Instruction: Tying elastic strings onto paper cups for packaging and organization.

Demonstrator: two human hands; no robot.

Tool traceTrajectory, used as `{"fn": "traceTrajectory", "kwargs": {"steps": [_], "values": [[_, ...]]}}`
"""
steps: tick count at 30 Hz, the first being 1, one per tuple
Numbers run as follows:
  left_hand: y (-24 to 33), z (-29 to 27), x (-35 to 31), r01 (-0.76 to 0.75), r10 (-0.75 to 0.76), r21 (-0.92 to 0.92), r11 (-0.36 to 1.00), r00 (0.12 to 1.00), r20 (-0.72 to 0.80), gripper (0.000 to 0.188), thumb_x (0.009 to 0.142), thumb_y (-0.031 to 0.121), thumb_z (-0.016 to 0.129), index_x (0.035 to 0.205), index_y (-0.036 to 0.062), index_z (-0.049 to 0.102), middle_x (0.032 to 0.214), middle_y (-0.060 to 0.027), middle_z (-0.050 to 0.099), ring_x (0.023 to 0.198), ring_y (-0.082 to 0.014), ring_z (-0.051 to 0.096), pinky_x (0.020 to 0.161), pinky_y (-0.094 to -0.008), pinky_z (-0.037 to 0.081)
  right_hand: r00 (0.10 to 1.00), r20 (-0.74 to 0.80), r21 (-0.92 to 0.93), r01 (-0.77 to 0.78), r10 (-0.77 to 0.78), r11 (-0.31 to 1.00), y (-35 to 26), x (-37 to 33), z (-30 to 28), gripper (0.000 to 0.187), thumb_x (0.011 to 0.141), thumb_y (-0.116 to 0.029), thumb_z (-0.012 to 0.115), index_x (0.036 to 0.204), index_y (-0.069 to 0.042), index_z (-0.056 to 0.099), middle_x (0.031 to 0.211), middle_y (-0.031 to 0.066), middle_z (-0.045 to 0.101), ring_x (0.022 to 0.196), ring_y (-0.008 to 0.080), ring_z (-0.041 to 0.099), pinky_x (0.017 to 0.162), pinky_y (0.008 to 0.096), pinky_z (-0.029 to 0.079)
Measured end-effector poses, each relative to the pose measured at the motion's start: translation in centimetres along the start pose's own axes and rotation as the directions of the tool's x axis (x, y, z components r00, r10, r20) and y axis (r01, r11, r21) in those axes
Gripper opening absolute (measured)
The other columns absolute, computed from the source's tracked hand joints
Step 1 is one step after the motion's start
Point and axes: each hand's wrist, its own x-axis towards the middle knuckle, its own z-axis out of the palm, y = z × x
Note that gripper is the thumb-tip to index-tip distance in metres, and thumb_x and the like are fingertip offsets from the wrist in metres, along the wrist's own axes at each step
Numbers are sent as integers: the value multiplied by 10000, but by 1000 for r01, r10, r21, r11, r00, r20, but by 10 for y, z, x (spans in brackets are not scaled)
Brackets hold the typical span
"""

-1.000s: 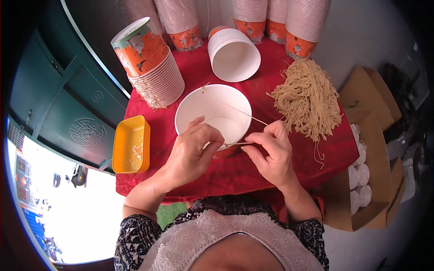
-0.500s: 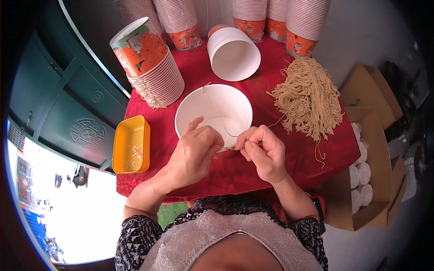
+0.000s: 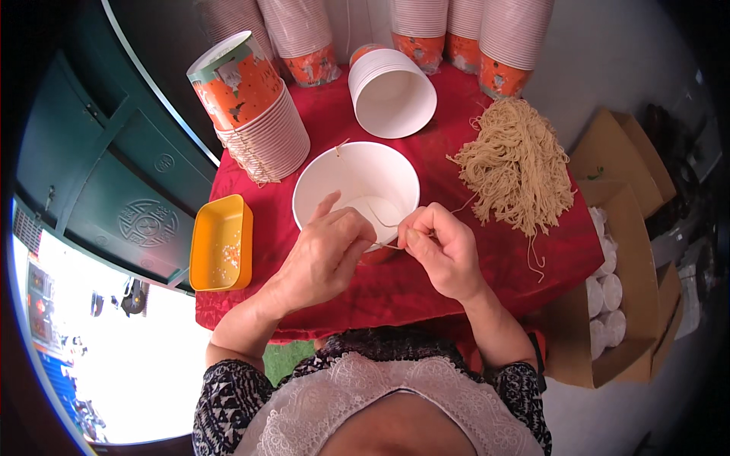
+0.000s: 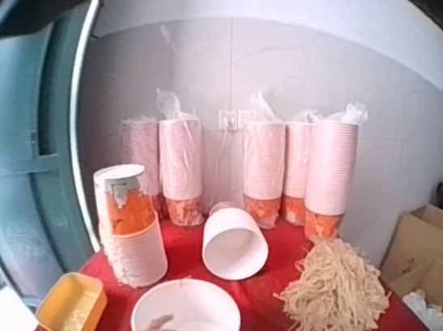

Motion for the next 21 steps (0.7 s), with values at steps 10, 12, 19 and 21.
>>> {"fn": "traceTrajectory", "kwargs": {"steps": [10, 12, 19, 21], "values": [[-4, -9, -41, 57, -105, -101, 993, 811, -575, 167, 835, -73, 628, 992, -16, 622, 1063, -158, 632, 987, -257, 634, 872, -333, 495, 951, 203, -645, 308, -232, 700, -10, 11, -7, 313, 766, 30, 725, 1060, -36, 639, 729, 77, 618, 606, 191, 614, 547, 319, 483], [-1, -8, -51, 117, -151, -96, 988, 816, -558, 149, 841, -62, 634, 983, -16, 622, 1038, -146, 633, 954, -234, 631, 846, -315, 493, 919, 228, -691, 386, -322, 611, 2, 12, -6, 286, 765, 31, 731, 1032, -29, 649, 741, 91, 638, 617, 212, 638, 545, 327, 493], [-13, 21, -76, 245, -508, -480, 842, 662, -552, 294, 906, -33, 641, 1181, -27, 535, 1113, -84, 602, 852, -93, 586, 765, -223, 489, 955, -242, -300, 96, -173, 949, 13, 5, 12, 107, 895, 0, 681, 995, 16, 646, 793, 53, 667, 679, 100, 628, 581, 243, 492], [-15, 27, -75, 209, -528, -534, 819, 637, -561, 434, 888, -35, 682, 1264, -37, 466, 1114, -94, 603, 813, -100, 625, 737, -230, 519, 942, -331, -65, 41, -60, 997, 13, 4, 19, 83, 928, -20, 663, 992, 29, 643, 753, 15, 637, 651, 54, 574, 562, 214, 466]]}}
